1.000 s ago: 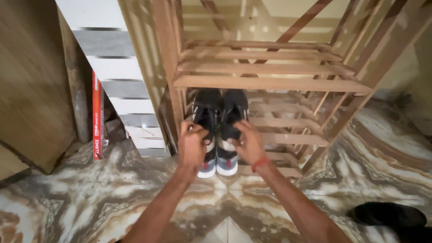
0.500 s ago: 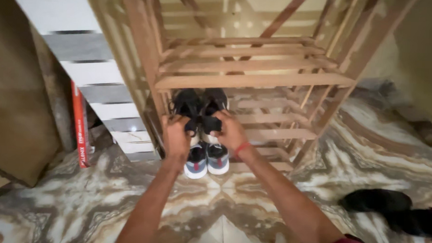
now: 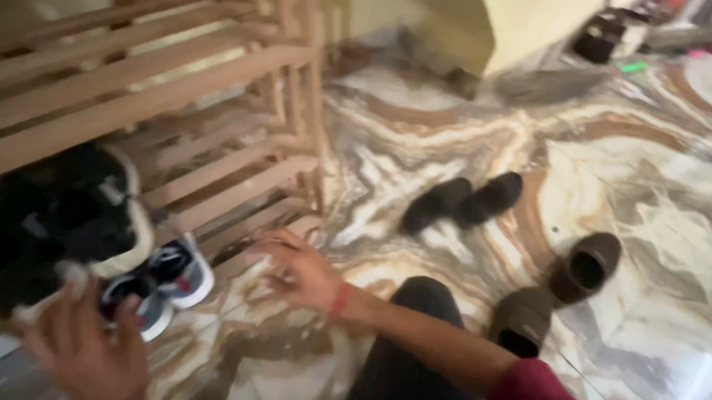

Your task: The person sits on the floor and repeatedly picks up pairs of shoes from a wooden rack, places them on the floor, and then returns them to the rack. The person handles multiple pairs of sneakers and casual shoes, moving them between the floor and the rack in a repetitive cycle.

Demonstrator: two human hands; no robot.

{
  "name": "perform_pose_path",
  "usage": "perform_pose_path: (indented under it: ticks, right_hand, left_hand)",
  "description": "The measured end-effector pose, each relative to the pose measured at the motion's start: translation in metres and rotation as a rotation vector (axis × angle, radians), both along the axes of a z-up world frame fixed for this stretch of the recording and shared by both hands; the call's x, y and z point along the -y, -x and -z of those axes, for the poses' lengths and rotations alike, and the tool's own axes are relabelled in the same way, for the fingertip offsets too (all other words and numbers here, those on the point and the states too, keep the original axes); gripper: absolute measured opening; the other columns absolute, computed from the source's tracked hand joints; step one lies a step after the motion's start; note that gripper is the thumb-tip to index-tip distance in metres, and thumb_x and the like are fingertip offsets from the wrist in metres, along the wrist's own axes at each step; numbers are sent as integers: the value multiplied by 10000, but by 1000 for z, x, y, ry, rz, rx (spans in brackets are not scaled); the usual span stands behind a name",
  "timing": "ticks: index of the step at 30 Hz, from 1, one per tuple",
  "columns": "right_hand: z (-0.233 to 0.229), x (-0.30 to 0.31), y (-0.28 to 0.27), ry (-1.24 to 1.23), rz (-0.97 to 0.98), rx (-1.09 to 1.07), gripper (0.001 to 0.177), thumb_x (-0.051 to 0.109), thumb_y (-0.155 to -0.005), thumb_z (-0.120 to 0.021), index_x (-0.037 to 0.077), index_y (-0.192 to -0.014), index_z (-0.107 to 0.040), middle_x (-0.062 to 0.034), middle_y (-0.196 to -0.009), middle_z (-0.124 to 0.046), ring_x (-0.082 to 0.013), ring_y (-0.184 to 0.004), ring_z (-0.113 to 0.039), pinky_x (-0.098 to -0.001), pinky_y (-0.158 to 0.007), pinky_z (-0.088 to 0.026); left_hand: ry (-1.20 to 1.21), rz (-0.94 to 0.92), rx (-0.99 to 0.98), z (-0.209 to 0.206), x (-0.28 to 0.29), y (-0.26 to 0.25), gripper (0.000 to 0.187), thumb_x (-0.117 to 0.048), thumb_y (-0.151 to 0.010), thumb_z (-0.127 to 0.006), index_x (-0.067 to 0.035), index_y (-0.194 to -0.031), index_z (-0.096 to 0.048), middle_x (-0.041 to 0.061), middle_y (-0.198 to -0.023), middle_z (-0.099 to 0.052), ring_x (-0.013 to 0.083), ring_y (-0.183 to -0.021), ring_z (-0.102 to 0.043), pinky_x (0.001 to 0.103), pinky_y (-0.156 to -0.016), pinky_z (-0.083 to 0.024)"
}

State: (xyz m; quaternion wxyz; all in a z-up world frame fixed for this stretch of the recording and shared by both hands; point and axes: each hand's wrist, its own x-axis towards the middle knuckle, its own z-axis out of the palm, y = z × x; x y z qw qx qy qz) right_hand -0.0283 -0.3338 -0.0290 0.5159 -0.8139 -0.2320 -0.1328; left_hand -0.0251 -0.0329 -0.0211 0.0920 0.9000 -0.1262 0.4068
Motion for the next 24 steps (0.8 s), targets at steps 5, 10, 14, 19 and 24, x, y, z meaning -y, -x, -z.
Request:
perform_pose_path:
  ticks: [5,10,14,19,24]
  right_hand:
    - [64,148,33,100,461,-108,325,-5,-855,-705,88,-1167,-715,-116,-1221,-689,-251,-931,-733,-319,-671,-637]
    - [137,286,48,299,979,-402,421,157,-814,-799,104,-1213,-677,-164,-1138,-718,-331,-967,-708,-433,-826,-553]
    - [189,364,43,448,1062,-139,637,67,-723,-769,8,-1318,-550,-263,-1278,-621,-450,-1172,-596,-494,-981,-498]
    - [222,401,28,358,1097,-314,731,76,-732,-733,-3,-1399,-442,-295,-1370,-539,-474,-1227,-541,-503,-1003,-473]
    - [225,398,32,346,1086,-348,621,106,-774,-746,3,-1335,-502,-301,-1293,-551,-504,-1161,-559,-523,-969,-479]
  left_hand:
    - [269,496,-288,82,89,7,578,-39,-741,-638,-81,-1318,-624,183,-1335,-626,421,-1284,-574,490,-1039,-488]
    - [226,708,-701,151,208,-7,543,-47,-792,-691,-93,-1330,-634,174,-1357,-626,390,-1233,-591,446,-1022,-485]
    - [100,851,-773,176,313,-29,564,-113,-810,-728,-48,-1350,-579,174,-1409,-582,384,-1323,-530,439,-1100,-445]
    - [-91,882,-801,204,413,-57,682,81,-825,-558,-78,-1481,-463,140,-1514,-499,387,-1385,-464,445,-1122,-408]
    - [-217,895,-836,235,465,-73,634,61,-908,-487,-100,-1518,-417,104,-1584,-448,396,-1360,-464,445,-1089,-442]
